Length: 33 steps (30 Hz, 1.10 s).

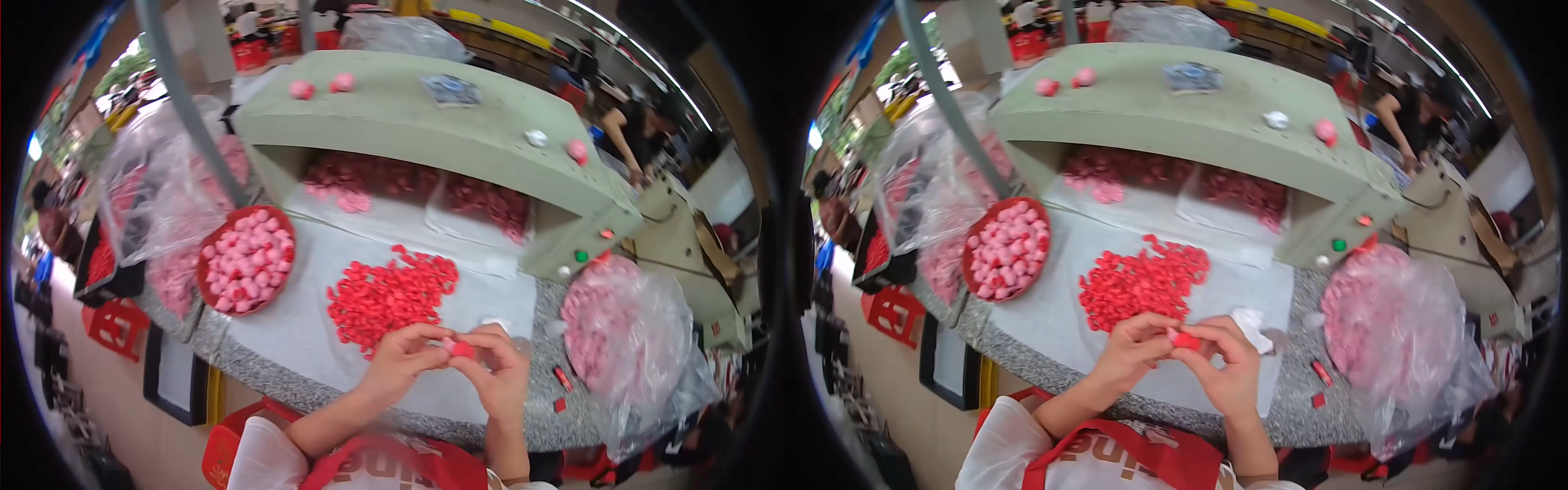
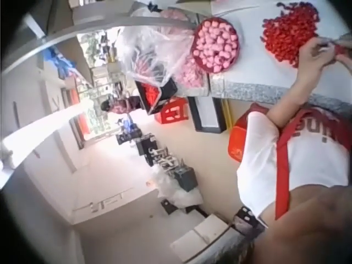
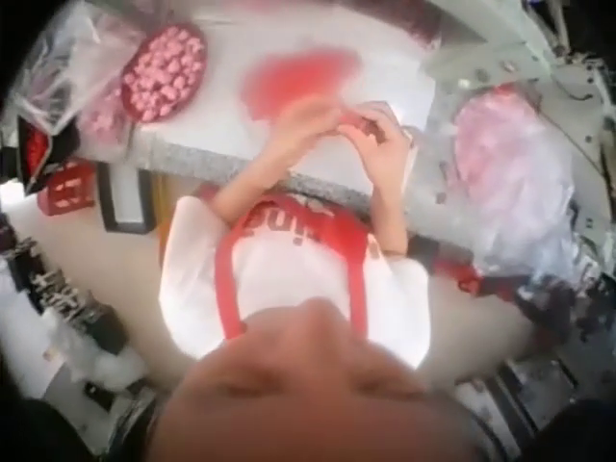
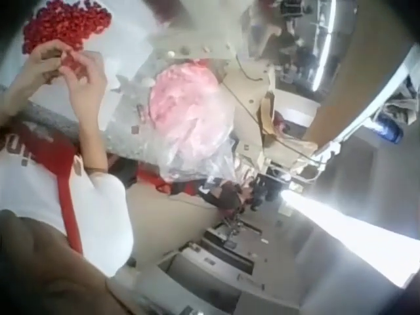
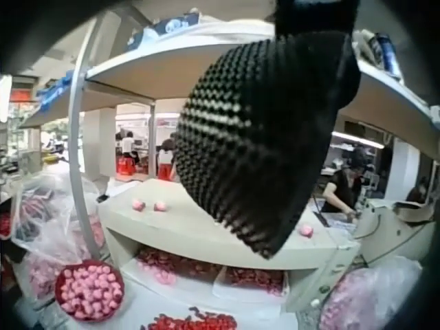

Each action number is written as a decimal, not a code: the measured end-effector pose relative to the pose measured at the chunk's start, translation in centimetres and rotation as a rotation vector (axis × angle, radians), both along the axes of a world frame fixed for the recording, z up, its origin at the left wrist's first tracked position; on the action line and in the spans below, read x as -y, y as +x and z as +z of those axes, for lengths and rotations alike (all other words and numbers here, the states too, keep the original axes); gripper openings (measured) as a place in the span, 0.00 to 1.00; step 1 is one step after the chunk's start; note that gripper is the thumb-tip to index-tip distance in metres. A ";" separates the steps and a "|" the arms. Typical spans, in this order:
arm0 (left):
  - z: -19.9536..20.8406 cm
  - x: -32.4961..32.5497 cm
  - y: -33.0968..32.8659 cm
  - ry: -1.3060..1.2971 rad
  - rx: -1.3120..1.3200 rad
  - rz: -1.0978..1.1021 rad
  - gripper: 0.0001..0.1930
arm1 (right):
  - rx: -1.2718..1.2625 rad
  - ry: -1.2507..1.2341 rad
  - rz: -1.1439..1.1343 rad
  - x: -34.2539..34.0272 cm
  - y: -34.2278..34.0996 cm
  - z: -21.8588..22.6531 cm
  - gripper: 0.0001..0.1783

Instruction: Assembling small pink plastic toy components by applying glue and pressing pieces together at an industrial workbench.

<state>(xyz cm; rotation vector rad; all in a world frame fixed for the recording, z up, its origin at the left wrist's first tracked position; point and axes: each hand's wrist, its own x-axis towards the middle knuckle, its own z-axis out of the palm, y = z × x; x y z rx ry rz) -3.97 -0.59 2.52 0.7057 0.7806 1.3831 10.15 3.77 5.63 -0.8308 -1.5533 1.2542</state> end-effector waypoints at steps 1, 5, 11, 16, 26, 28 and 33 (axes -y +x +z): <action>0.4 -0.1 -0.2 -0.056 0.177 -0.007 0.12 | 0.069 0.083 0.023 0.0 0.0 0.3 0.15; 0.0 0.1 0.3 -0.115 0.381 -0.067 0.18 | 0.240 0.313 -0.003 0.9 1.1 0.0 0.17; 0.8 1.0 1.5 0.077 0.138 0.101 0.18 | 0.021 0.000 -0.107 2.6 1.6 -0.8 0.23; 0.5 1.0 1.6 0.174 -0.039 0.091 0.18 | -0.215 -0.400 -0.001 2.4 1.1 -1.2 0.22; 0.4 0.6 0.8 -0.048 -0.067 0.029 0.19 | 0.258 0.155 -0.116 2.6 0.7 -0.9 0.24; -0.3 0.6 0.2 -0.053 0.036 -0.026 0.19 | 0.208 0.115 -0.105 3.0 0.3 -0.1 0.24; -2.5 0.4 -0.4 -0.162 0.616 -0.213 0.20 | 0.176 0.172 -0.029 3.4 0.3 1.1 0.25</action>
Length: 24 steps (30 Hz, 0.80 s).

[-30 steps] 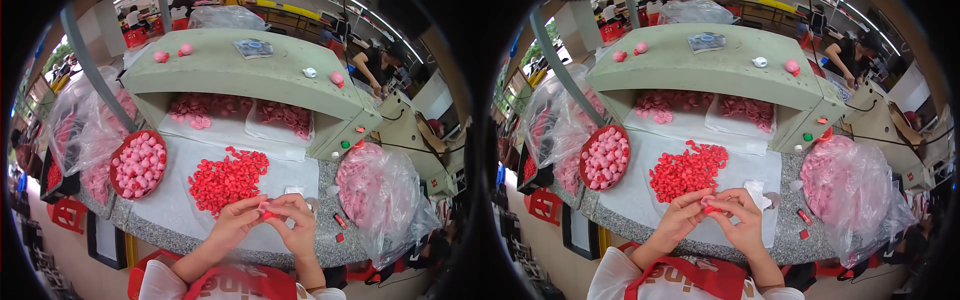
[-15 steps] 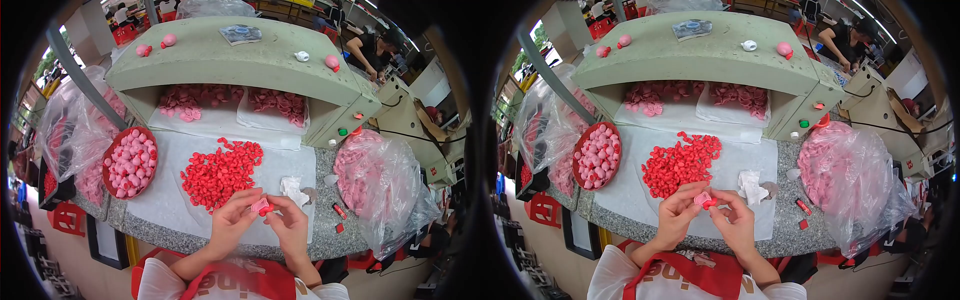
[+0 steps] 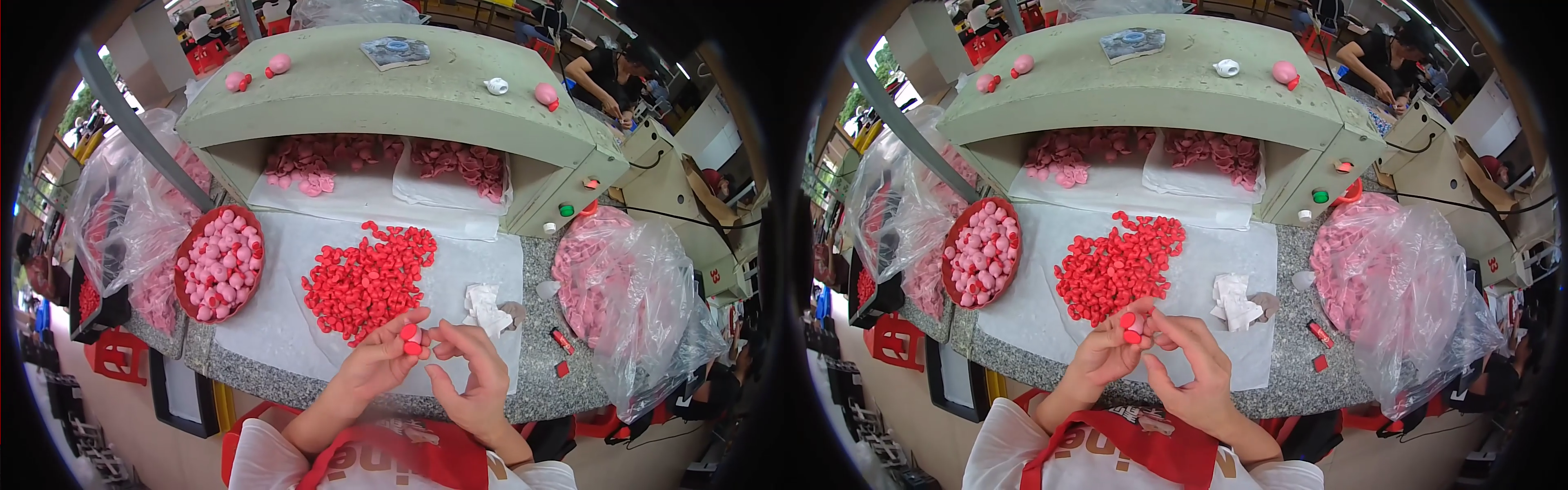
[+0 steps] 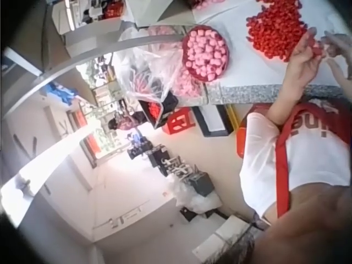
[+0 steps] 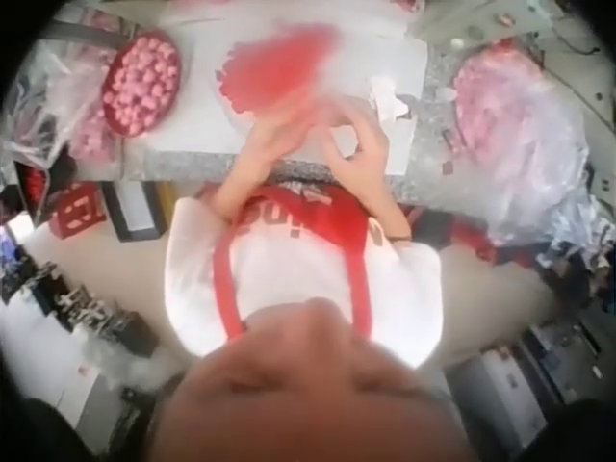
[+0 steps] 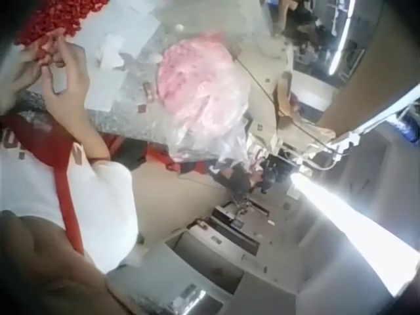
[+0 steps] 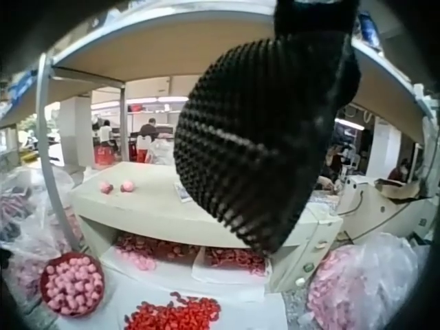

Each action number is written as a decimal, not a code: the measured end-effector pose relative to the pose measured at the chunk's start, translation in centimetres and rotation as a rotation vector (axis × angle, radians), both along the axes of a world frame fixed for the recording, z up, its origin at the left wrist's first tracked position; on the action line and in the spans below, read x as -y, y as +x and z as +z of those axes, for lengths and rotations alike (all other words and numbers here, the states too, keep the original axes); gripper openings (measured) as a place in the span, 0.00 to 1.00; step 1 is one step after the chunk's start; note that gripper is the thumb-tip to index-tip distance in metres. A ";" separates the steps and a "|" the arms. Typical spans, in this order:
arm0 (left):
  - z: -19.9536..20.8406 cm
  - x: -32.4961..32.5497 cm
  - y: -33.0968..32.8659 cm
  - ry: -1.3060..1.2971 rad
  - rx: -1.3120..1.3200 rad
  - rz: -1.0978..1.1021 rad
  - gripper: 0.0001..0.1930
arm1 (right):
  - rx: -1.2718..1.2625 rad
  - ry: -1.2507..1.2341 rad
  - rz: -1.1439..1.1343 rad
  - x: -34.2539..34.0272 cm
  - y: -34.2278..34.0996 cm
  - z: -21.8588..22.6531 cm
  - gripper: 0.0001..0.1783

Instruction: Assembling small pink plastic toy components by applying glue and pressing pieces together at an industrial workbench.

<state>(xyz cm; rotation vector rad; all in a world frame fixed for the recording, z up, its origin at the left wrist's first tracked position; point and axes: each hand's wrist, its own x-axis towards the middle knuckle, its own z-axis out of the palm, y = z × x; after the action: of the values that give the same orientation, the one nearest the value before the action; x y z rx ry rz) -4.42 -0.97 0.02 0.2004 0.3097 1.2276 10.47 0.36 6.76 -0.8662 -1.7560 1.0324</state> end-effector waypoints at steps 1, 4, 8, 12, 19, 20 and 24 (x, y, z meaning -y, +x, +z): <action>-0.6 0.1 0.2 0.013 0.180 -0.050 0.20 | -0.035 -0.008 -0.016 0.1 0.0 -0.2 0.25; -1.1 0.1 0.3 0.037 0.420 -0.126 0.20 | -0.083 -0.029 -0.034 0.3 0.3 -0.5 0.23; -1.2 0.1 0.6 0.123 0.504 -0.169 0.19 | -0.094 -0.062 -0.045 0.6 0.6 -0.8 0.20; -1.0 0.1 0.7 0.142 0.491 -0.170 0.17 | -0.079 -0.057 -0.045 0.7 0.7 -0.9 0.18; 0.3 0.5 0.7 0.108 0.216 -0.036 0.15 | -0.065 -0.047 -0.042 0.7 0.9 -1.3 0.15; 0.5 0.5 0.8 0.160 0.131 -0.014 0.15 | -0.072 -0.049 -0.051 0.7 1.0 -1.3 0.15; 0.9 0.5 0.4 0.241 -0.034 0.028 0.14 | -0.083 -0.041 -0.061 0.6 1.2 -1.4 0.16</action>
<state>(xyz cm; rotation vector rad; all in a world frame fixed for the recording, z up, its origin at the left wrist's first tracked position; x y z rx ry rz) -3.98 -1.45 0.90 0.4260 0.1937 1.2898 11.66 -0.24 5.33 -0.8848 -1.6344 1.0525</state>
